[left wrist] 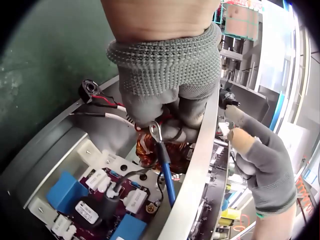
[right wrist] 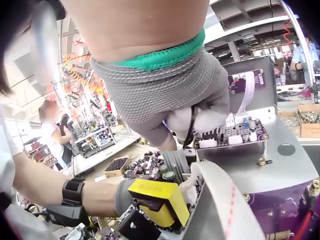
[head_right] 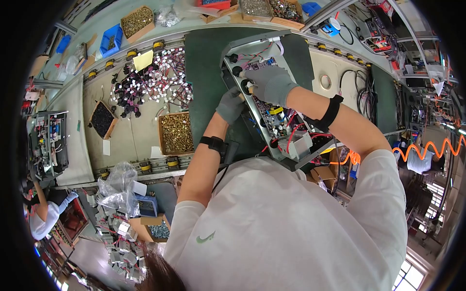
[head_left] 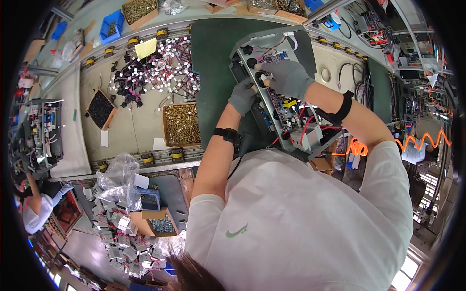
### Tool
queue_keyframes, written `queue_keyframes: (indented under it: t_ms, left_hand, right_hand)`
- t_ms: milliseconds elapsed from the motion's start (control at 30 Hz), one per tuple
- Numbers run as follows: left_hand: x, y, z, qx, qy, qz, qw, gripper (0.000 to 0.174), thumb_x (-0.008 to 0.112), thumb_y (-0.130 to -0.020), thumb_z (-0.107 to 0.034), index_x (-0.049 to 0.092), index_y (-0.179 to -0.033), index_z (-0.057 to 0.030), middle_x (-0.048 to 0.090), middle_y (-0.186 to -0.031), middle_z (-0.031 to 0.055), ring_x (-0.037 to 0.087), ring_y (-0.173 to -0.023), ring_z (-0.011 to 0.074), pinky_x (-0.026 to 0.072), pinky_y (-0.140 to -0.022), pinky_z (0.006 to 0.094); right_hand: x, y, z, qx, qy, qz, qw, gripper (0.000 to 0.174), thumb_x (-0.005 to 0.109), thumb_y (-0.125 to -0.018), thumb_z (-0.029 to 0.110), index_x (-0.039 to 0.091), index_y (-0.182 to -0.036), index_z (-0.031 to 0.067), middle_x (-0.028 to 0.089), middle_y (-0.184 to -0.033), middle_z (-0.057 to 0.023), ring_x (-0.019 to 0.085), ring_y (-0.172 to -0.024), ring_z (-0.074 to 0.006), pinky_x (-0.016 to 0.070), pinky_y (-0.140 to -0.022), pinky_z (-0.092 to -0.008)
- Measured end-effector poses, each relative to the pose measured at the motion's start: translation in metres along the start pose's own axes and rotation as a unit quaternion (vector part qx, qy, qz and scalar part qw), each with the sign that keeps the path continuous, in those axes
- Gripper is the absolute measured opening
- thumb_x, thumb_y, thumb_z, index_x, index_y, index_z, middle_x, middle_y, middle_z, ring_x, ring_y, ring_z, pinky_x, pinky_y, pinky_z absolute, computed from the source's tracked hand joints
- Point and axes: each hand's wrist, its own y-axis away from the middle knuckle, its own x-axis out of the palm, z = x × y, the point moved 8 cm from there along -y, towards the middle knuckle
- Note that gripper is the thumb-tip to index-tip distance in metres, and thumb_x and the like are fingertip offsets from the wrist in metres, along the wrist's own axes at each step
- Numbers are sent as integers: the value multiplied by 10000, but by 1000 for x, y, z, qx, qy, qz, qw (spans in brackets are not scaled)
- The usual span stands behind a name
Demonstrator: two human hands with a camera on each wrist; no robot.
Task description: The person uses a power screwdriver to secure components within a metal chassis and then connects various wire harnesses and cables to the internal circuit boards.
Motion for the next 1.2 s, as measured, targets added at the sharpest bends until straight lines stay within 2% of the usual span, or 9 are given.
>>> queue_keyframes:
  t_ms: [333,500,633,700,933,1000,1033,1100,1200]
  left_hand:
    - [2,-12,5,113,237,-24,965,440,464,-792,129,442,-1202,-31,568,-1082,118,597,-947,230,534,-775,335]
    - [5,1,-13,70,8,-31,997,539,443,-778,144,387,-1278,-50,559,-1129,129,565,-1024,208,496,-843,295]
    - [-2,2,-17,100,6,0,995,478,456,-808,85,420,-1269,-38,568,-1125,136,548,-1054,204,447,-886,283]
    - [-3,14,-24,74,-324,32,943,416,513,-863,-57,444,-1272,-33,566,-1151,125,562,-993,192,446,-839,295]
    - [-15,13,-16,39,-456,-40,888,365,514,-836,-70,493,-1196,-15,573,-1105,189,575,-965,266,431,-849,315]
    - [-11,17,-45,219,-446,-127,858,293,574,-790,-118,544,-1077,-67,565,-1078,150,533,-984,345,434,-842,376]
    - [-10,17,-44,219,-446,-127,858,293,574,-790,-118,544,-1077,-67,565,-1078,150,533,-984,345,434,-842,376]
    - [-2,39,-75,285,-546,-244,749,299,594,-755,-73,551,-1051,-52,556,-993,155,528,-925,344,439,-811,382]
    - [38,73,-111,393,-555,-227,697,320,617,-706,-64,560,-1021,-68,540,-967,125,515,-909,330,438,-777,401]
  right_hand:
    - [6,-1,21,-34,74,31,996,303,633,-752,354,621,-930,109,638,-760,-109,625,-735,-297,484,-654,-395]
    - [9,-7,17,87,95,55,990,308,627,-761,343,606,-892,65,643,-777,-131,633,-750,-309,486,-672,-392]
    - [8,-9,21,78,136,63,986,293,610,-775,315,601,-890,46,644,-810,-143,634,-777,-314,486,-687,-398]
    - [10,-9,27,62,159,86,982,213,600,-774,252,605,-887,72,645,-840,-140,628,-793,-313,480,-694,-403]
    - [-7,-12,11,-44,-35,-41,998,196,606,-752,184,608,-921,85,640,-838,-128,611,-829,-316,470,-737,-397]
    - [-20,-6,10,-83,-55,-84,991,204,620,-738,188,598,-905,74,636,-808,-115,606,-757,-297,462,-667,-392]
    - [-21,-4,5,-57,-64,-65,994,198,647,-735,193,605,-879,63,636,-782,-93,602,-717,-260,462,-652,-352]
    - [-14,4,-6,-53,-124,-71,988,202,655,-740,191,611,-882,55,632,-774,-83,593,-705,-226,460,-658,-325]
    - [-10,8,-12,-25,-246,-61,967,214,667,-750,189,622,-894,37,625,-775,-69,572,-702,-171,455,-679,-288]
